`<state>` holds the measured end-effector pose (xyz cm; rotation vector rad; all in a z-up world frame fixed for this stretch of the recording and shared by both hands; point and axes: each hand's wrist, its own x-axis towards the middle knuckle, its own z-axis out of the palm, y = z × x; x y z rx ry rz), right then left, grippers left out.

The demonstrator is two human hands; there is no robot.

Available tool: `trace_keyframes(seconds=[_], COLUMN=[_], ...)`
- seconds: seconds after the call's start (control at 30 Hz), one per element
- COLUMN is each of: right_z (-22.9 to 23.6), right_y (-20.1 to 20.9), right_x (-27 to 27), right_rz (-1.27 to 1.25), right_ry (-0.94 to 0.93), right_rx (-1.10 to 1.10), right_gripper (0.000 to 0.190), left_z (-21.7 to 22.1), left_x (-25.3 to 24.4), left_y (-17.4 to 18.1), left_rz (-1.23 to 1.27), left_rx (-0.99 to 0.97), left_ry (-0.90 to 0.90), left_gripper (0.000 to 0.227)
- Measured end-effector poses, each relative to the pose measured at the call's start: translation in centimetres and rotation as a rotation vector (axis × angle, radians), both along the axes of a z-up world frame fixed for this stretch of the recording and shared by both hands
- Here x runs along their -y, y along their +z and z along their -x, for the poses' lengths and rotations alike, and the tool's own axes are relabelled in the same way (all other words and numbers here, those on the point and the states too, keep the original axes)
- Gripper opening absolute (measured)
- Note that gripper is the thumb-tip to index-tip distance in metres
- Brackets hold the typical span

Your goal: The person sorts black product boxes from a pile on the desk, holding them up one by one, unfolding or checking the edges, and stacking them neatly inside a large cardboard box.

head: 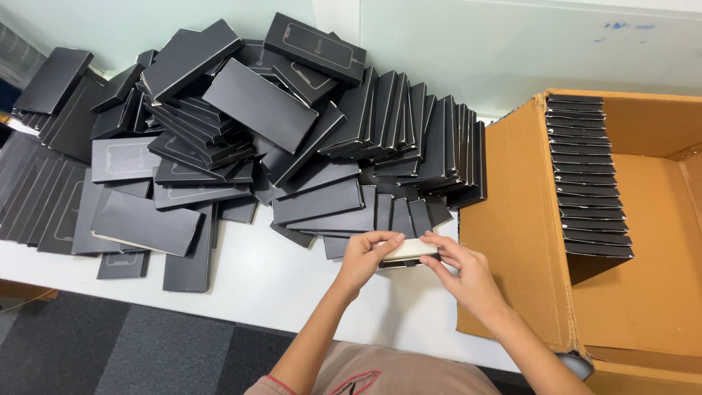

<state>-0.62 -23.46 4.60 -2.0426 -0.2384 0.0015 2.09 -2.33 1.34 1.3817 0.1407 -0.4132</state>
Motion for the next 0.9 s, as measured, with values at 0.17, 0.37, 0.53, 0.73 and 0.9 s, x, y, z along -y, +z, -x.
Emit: trace_keyframes(seconds=[0.17,0.37,0.53,0.73,0.9], right_z=[-0.3,-0.6,-0.6,-0.4,-0.6], right_y=[-0.2,0.2,0.3,0.3,0.6], right_x=[0.3,0.2,0.1,0.3,0.6], right_rz=[0.037,0.044,0.055,0.07,0.153], right_ry=[0.016,0.012,0.01,-0.002,0.01], right_rx=[-0.043,-0.106,-0.099,-0.187,-0.239], right_gripper=[0.033,0.033,0.032,0.033,0.038], left_z=[0.4,1.2,1.1,1.0,1.2], left_x=[-0.1,-1.1,-0.9,0.2,0.0], left_y=[0.7,0.1,-0.6,0.4,1.7], left_rz=[0.051,-0.001,-0.162,-0.296,-0.2], left_rx=[0.039,0.234,0.225,0.142,0.031], left_ry=[-0.02,-0.094,-0.049,0.038,0.036], left_gripper=[0.028,0.035,0.037,0.03,0.03])
